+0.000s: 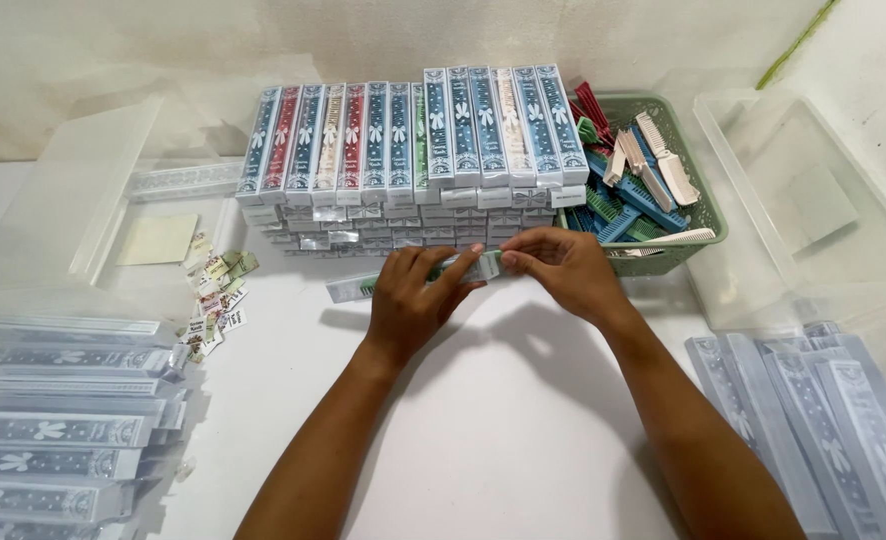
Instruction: The person places combs into individual plastic sleeves and stacks the packaged combs on a table.
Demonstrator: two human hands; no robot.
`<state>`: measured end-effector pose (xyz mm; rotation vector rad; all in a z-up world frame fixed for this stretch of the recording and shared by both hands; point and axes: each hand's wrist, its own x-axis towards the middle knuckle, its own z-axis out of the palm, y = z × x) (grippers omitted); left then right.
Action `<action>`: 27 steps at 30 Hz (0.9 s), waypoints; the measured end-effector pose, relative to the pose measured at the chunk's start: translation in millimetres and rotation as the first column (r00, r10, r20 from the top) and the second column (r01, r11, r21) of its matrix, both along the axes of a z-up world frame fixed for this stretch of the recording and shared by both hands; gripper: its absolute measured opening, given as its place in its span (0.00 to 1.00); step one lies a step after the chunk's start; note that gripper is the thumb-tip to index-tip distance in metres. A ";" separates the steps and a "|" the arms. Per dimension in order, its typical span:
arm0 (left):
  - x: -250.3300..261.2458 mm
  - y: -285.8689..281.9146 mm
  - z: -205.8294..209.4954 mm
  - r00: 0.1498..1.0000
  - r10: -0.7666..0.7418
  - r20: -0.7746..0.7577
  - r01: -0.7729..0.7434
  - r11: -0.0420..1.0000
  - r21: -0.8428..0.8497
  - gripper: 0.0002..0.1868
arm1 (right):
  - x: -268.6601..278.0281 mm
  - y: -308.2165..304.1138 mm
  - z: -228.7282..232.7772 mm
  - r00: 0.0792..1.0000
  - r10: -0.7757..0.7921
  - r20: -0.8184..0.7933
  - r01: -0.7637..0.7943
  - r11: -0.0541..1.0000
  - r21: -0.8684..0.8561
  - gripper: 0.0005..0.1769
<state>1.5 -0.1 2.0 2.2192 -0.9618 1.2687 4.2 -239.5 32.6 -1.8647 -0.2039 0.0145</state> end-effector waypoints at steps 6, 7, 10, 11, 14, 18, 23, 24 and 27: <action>-0.5 -3.3 -2.8 1.000 0.007 -0.015 -0.008 1.000 -0.019 0.26 | -6.1 3.9 15.6 0.999 0.025 -0.040 -0.024 0.999 0.026 0.12; -2.7 -3.3 -2.9 1.000 0.009 -0.018 -0.009 1.000 -0.018 0.26 | -9.3 5.3 15.4 0.999 0.027 -0.042 -0.026 0.999 0.027 0.12; -2.7 -4.6 2.2 1.000 -0.002 0.019 0.002 1.000 0.008 0.26 | -15.0 10.1 25.4 0.999 -0.046 -0.003 0.045 0.993 -0.107 0.11; -3.4 -5.0 3.3 1.000 0.008 0.015 -0.008 1.000 0.007 0.26 | -18.5 12.8 31.9 0.996 -0.087 -0.021 0.082 0.981 -0.176 0.11; -5.3 -6.9 3.7 1.000 0.017 0.016 -0.017 1.000 0.009 0.26 | -18.4 13.1 29.6 0.990 -0.124 -0.061 0.110 0.973 -0.202 0.12; -3.5 -7.6 2.5 0.999 0.027 0.024 -0.028 0.999 0.023 0.26 | -17.6 14.3 28.5 0.985 -0.125 -0.119 0.102 0.978 -0.182 0.13; -2.0 -6.1 -3.6 0.997 0.073 0.016 -0.074 0.997 0.037 0.26 | -14.5 7.7 24.0 0.992 -0.062 -0.108 0.048 0.991 -0.128 0.14; -0.8 -6.0 -2.7 0.996 0.087 0.036 -0.088 0.995 0.045 0.25 | -12.9 6.4 26.7 0.994 -0.058 -0.092 0.043 0.987 -0.154 0.15; -0.4 -3.9 -1.5 0.994 0.088 0.063 -0.092 0.993 0.073 0.24 | -13.0 3.3 27.5 0.991 0.015 -0.135 -0.029 0.994 -0.103 0.16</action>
